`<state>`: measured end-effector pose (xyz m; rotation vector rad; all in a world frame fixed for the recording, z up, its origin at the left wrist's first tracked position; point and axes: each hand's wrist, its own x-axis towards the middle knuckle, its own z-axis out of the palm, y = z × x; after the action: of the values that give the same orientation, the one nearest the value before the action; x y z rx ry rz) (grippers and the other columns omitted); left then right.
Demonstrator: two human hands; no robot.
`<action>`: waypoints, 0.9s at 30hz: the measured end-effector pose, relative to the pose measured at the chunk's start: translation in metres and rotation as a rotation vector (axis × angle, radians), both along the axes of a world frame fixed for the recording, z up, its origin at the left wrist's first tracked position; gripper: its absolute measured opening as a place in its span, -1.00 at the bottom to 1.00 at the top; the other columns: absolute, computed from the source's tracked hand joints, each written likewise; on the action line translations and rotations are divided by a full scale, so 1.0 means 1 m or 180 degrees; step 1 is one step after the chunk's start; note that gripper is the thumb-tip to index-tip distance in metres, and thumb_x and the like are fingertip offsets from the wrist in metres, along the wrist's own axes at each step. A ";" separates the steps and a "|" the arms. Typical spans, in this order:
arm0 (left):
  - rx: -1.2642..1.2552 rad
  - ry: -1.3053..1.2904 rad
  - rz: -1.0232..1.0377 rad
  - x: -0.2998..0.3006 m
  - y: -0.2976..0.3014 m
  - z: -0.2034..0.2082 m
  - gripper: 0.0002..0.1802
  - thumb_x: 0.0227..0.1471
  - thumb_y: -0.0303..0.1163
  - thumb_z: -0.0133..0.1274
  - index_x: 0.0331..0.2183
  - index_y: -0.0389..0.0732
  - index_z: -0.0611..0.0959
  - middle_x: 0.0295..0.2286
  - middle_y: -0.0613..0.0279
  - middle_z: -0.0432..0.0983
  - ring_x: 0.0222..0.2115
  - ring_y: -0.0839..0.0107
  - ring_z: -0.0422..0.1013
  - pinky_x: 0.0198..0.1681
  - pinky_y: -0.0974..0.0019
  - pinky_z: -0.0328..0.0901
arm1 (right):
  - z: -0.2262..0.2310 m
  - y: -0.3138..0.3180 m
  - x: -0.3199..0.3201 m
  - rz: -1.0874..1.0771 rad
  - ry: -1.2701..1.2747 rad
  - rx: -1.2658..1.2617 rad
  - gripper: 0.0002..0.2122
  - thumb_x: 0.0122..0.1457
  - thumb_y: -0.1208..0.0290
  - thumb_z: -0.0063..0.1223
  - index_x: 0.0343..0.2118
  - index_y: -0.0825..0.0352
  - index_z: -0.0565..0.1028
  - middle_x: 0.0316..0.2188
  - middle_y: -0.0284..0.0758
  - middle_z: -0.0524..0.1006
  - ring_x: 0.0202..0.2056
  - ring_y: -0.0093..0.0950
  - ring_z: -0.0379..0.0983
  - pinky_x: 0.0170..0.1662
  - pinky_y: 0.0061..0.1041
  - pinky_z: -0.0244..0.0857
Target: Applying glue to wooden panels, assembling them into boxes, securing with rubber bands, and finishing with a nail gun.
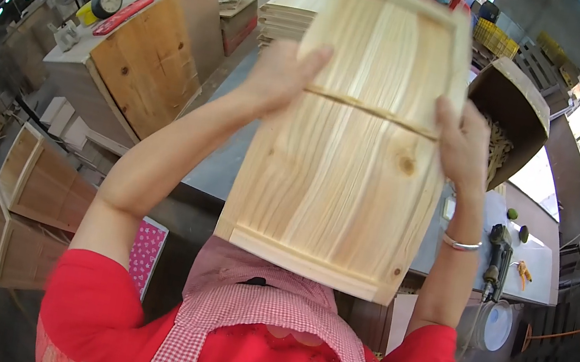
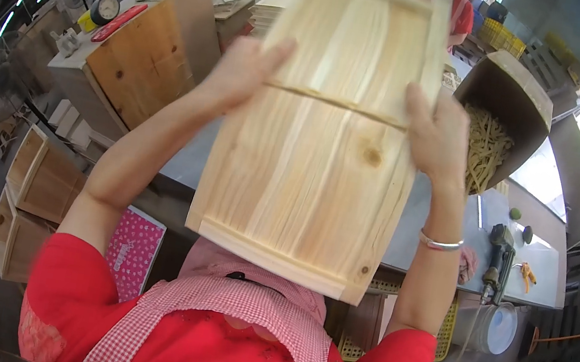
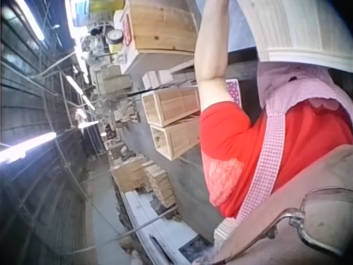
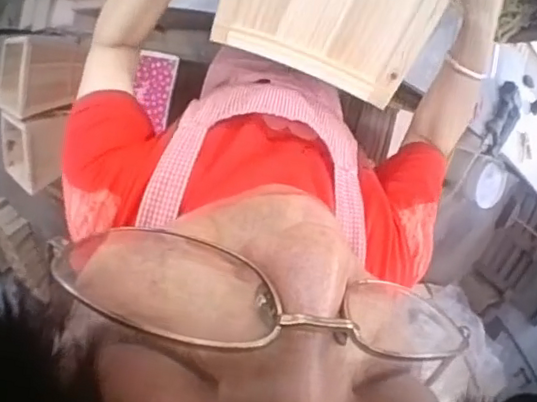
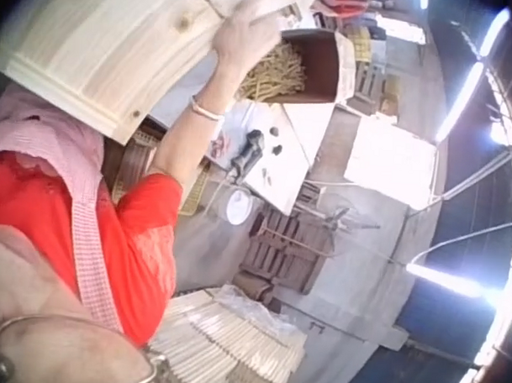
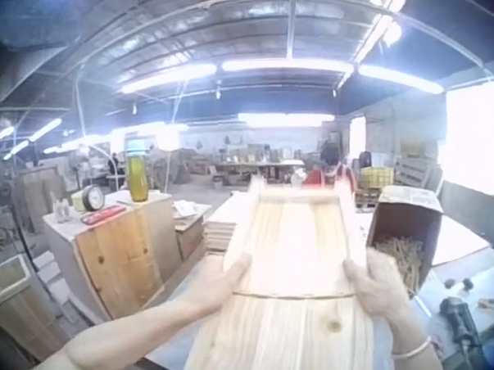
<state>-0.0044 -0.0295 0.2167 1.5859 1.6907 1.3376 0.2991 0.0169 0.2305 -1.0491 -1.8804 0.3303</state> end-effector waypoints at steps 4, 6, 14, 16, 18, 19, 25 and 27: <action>0.1660 0.0279 0.0524 0.001 -0.006 0.006 -0.42 0.19 0.06 -0.02 -0.29 -0.36 0.63 -0.46 -0.17 0.56 -0.40 0.01 0.51 -0.28 0.12 0.34 | 0.001 -0.016 -0.018 -0.0322 0.0049 0.1439 -0.64 0.26 0.25 -0.02 -0.04 0.45 0.44 -0.37 0.05 0.57 -0.39 -0.03 0.55 -0.32 -0.23 0.42; 0.1837 0.0094 0.0817 0.005 -0.007 -0.023 -0.44 0.22 0.04 -0.04 -0.29 -0.37 0.61 -0.48 -0.16 0.51 -0.41 -0.06 0.47 -0.30 0.08 0.32 | -0.038 -0.015 -0.035 -0.0417 0.0227 0.1774 -0.54 0.21 0.33 0.04 0.12 0.48 0.34 -0.35 0.05 0.57 -0.41 -0.03 0.55 -0.35 -0.21 0.44; 0.2137 0.0218 0.0952 0.013 -0.008 -0.120 -0.60 0.21 -0.11 0.00 -0.26 -0.31 0.62 -0.42 -0.08 0.51 -0.40 -0.07 0.43 -0.32 0.06 0.30 | -0.131 -0.006 -0.038 -0.0053 0.0353 0.1676 -0.44 0.18 0.35 0.07 0.17 0.61 0.26 -0.29 0.05 0.57 -0.43 -0.09 0.56 -0.38 -0.29 0.43; 0.2330 0.0217 0.1002 0.011 -0.009 -0.111 -0.57 0.22 -0.09 -0.01 -0.28 -0.32 0.61 -0.44 -0.05 0.51 -0.42 -0.02 0.44 -0.33 0.08 0.30 | -0.118 -0.004 -0.034 0.0003 0.0385 0.1845 -0.44 0.19 0.34 0.07 0.16 0.62 0.26 -0.29 0.05 0.57 -0.43 -0.11 0.56 -0.38 -0.30 0.43; 0.2231 0.0111 0.0978 0.008 -0.015 -0.103 -0.55 0.23 -0.07 -0.02 -0.29 -0.33 0.61 -0.44 -0.04 0.51 -0.42 0.01 0.45 -0.34 0.09 0.30 | -0.107 -0.008 -0.032 0.0118 0.0442 0.1754 -0.44 0.20 0.33 0.08 0.17 0.61 0.27 -0.26 0.05 0.57 -0.42 -0.12 0.56 -0.37 -0.32 0.44; 0.2065 0.0037 0.1021 0.008 -0.018 -0.101 -0.53 0.23 -0.05 -0.03 -0.30 -0.34 0.60 -0.44 -0.04 0.50 -0.42 0.04 0.45 -0.34 0.10 0.29 | -0.105 -0.010 -0.032 0.0077 0.0488 0.1769 -0.44 0.20 0.33 0.08 0.17 0.61 0.27 -0.26 0.05 0.57 -0.42 -0.12 0.56 -0.37 -0.32 0.44; 0.2204 0.0023 0.0834 0.010 -0.023 -0.131 -0.49 0.24 -0.04 -0.04 -0.25 -0.39 0.59 -0.43 -0.01 0.51 -0.43 0.09 0.45 -0.33 0.13 0.31 | -0.128 -0.027 -0.041 0.0110 0.0577 0.1712 -0.40 0.18 0.33 0.11 0.19 0.63 0.24 -0.21 0.03 0.57 -0.44 -0.16 0.55 -0.39 -0.33 0.43; 0.2031 0.0139 0.0926 0.006 -0.025 -0.137 -0.50 0.24 -0.04 -0.03 -0.23 -0.38 0.59 -0.40 -0.01 0.52 -0.39 0.12 0.44 -0.28 0.14 0.31 | -0.137 -0.027 -0.039 -0.0045 0.0543 0.1674 -0.38 0.20 0.29 0.09 0.22 0.59 0.21 -0.24 -0.02 0.58 -0.43 -0.21 0.54 -0.36 -0.39 0.41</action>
<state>0.0013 -0.0544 0.0797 1.7360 1.6582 2.1666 0.2597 -0.0106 0.0938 -0.6534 -1.6747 -0.0839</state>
